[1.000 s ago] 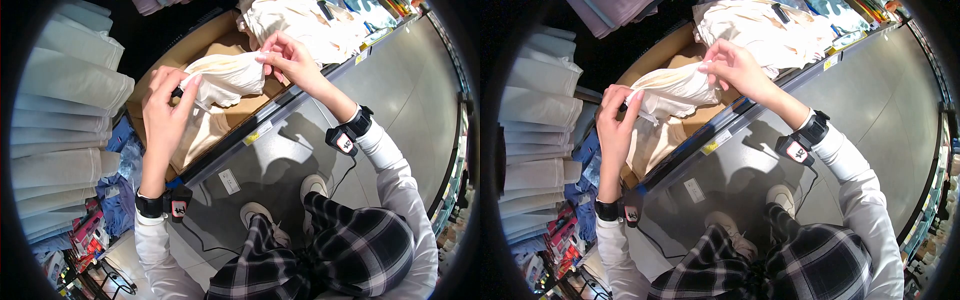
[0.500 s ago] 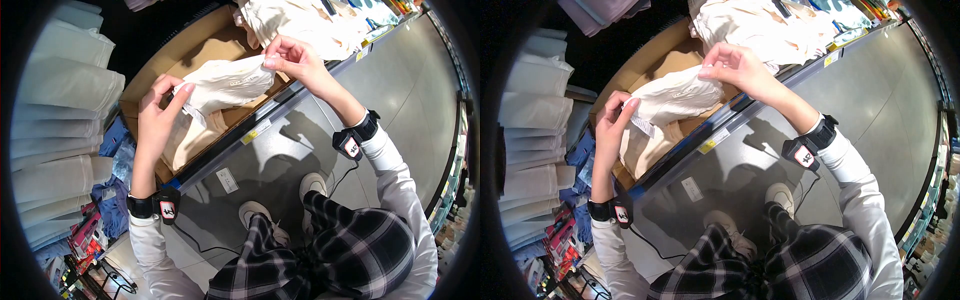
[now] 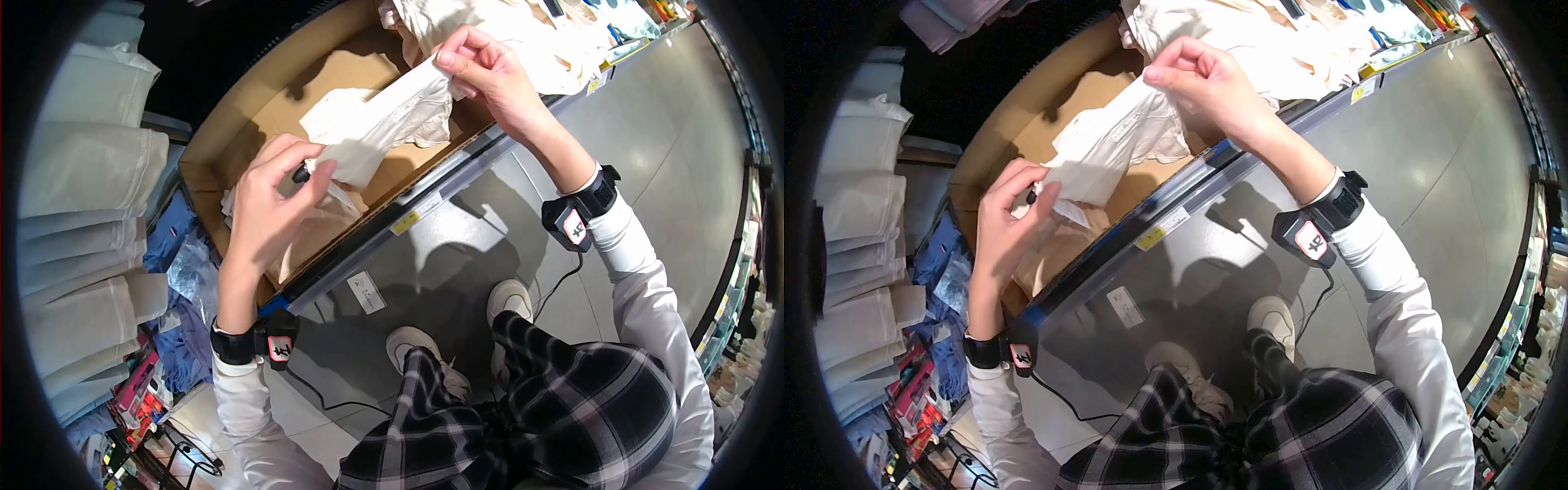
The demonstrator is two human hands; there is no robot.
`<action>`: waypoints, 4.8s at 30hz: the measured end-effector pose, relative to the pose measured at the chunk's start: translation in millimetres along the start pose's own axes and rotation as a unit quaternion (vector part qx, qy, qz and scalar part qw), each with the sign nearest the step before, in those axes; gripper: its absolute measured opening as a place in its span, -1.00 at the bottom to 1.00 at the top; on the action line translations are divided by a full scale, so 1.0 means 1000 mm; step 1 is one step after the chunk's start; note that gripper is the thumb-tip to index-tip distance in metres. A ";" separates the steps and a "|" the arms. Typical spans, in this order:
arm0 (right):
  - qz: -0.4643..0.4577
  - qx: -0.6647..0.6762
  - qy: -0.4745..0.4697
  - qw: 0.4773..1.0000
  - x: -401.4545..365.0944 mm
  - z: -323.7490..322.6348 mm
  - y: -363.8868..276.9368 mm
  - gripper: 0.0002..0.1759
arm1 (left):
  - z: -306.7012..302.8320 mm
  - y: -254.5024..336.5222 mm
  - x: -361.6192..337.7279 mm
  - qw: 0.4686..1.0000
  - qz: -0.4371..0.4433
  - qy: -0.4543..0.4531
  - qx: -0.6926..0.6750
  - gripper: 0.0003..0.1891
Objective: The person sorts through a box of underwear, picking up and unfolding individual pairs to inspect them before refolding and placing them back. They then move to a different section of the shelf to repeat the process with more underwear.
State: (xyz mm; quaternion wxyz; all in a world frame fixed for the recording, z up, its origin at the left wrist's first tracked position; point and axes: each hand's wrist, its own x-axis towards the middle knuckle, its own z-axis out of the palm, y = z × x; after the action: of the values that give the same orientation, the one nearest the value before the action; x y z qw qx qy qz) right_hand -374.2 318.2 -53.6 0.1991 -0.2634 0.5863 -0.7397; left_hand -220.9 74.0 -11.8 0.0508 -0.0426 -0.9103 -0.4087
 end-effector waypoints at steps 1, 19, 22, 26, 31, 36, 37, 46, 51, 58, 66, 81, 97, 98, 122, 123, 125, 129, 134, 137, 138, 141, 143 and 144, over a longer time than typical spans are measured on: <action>0.005 0.004 -0.014 1.000 0.000 0.000 0.002 -0.87 | 0.001 -0.001 0.000 0.999 0.010 0.029 0.018 -0.80; -0.021 -0.110 -0.005 0.994 -0.037 0.003 0.000 -0.85 | 0.003 -0.005 -0.010 0.995 0.066 0.021 0.075 -0.84; 0.004 -0.102 -0.044 0.994 -0.039 -0.001 -0.002 -0.81 | 0.009 -0.003 -0.008 0.982 0.147 0.034 0.111 -0.85; -0.012 -0.163 -0.098 0.982 -0.041 0.004 -0.014 -0.69 | 0.007 0.002 -0.004 0.970 0.176 0.085 0.146 -0.83; -0.074 -0.286 -0.111 0.949 -0.044 0.014 -0.014 -0.75 | 0.006 0.017 -0.003 0.971 0.162 0.086 0.155 -0.80; -0.046 -0.342 -0.146 0.927 -0.045 0.008 -0.013 -0.79 | 0.005 0.013 -0.007 0.980 0.106 0.070 0.153 -0.76; -0.037 -0.343 -0.143 0.928 -0.045 0.009 -0.015 -0.79 | 0.005 0.012 -0.008 0.980 0.106 0.070 0.154 -0.76; -0.138 -0.380 -0.153 0.902 -0.045 0.011 -0.016 -0.74 | 0.002 0.010 -0.012 0.984 0.084 0.037 0.154 -0.77; -0.095 -0.381 -0.138 0.909 -0.048 0.016 -0.017 -0.69 | 0.002 0.009 -0.012 0.982 0.106 0.024 0.154 -0.81; -0.158 -0.373 -0.171 0.898 -0.045 0.015 -0.014 -0.69 | 0.002 0.011 -0.014 0.988 0.069 0.025 0.136 -0.81; -0.163 -0.367 -0.161 0.902 -0.047 0.021 -0.013 -0.74 | 0.004 0.013 -0.016 0.998 -0.023 0.059 0.027 -0.77; 0.003 -0.163 -0.083 0.983 -0.041 0.028 -0.039 -0.91 | -0.001 0.000 -0.009 0.977 0.147 0.074 0.137 -0.81; 0.178 -0.153 -0.222 0.946 -0.065 0.062 -0.053 -0.75 | 0.015 0.050 -0.010 0.985 0.004 0.161 -0.064 -0.90; 0.207 -0.106 -0.197 0.952 -0.066 0.063 -0.053 -0.77 | 0.016 0.053 -0.010 0.985 0.005 0.162 -0.063 -0.90; -0.347 -0.476 -0.030 0.807 -0.054 0.015 -0.207 -0.92 | -0.083 0.103 -0.049 0.978 0.133 0.103 0.123 -0.86; -0.342 -0.514 -0.076 0.783 -0.056 0.010 -0.221 -0.87 | -0.086 0.106 -0.051 0.978 0.133 0.085 0.134 -0.87; -0.289 -0.527 -0.118 0.790 -0.077 -0.029 -0.235 -0.76 | -0.090 0.113 -0.057 0.978 0.133 0.068 0.146 -0.88; -0.214 -0.523 0.033 0.825 -0.114 -0.063 -0.245 -0.82 | -0.100 0.121 -0.074 0.981 0.087 0.106 0.139 -0.85; -0.113 -0.649 -0.070 0.749 -0.124 -0.056 -0.282 -0.73 | -0.126 0.098 -0.104 0.957 0.145 0.206 0.143 -0.70; -0.246 -0.495 -0.081 0.829 -0.107 -0.057 -0.273 -0.84 | -0.136 0.094 -0.117 0.948 0.205 0.219 0.109 -0.61; -0.318 -0.392 -0.098 0.857 -0.097 -0.057 -0.271 -0.93 | -0.134 0.096 -0.117 0.948 0.205 0.219 0.109 -0.61; -0.267 -0.381 -0.051 0.884 -0.130 -0.087 -0.258 -0.74 | -0.123 0.105 -0.115 0.937 0.226 0.258 0.062 -0.62; -0.159 -0.423 0.047 0.891 -0.145 -0.081 -0.247 -0.63 | -0.120 0.109 -0.112 0.947 0.189 0.240 0.104 -0.67; -0.145 -0.456 0.011 0.878 -0.138 -0.068 -0.247 -0.65 | -0.120 0.111 -0.110 0.953 0.148 0.220 0.144 -0.72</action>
State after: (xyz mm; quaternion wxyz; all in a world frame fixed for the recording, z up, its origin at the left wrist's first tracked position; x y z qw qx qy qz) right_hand -305.2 510.6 153.0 -0.0585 -0.3987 0.8161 -0.4143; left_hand -91.8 53.9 135.2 0.3157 -0.0781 -0.9091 -0.2604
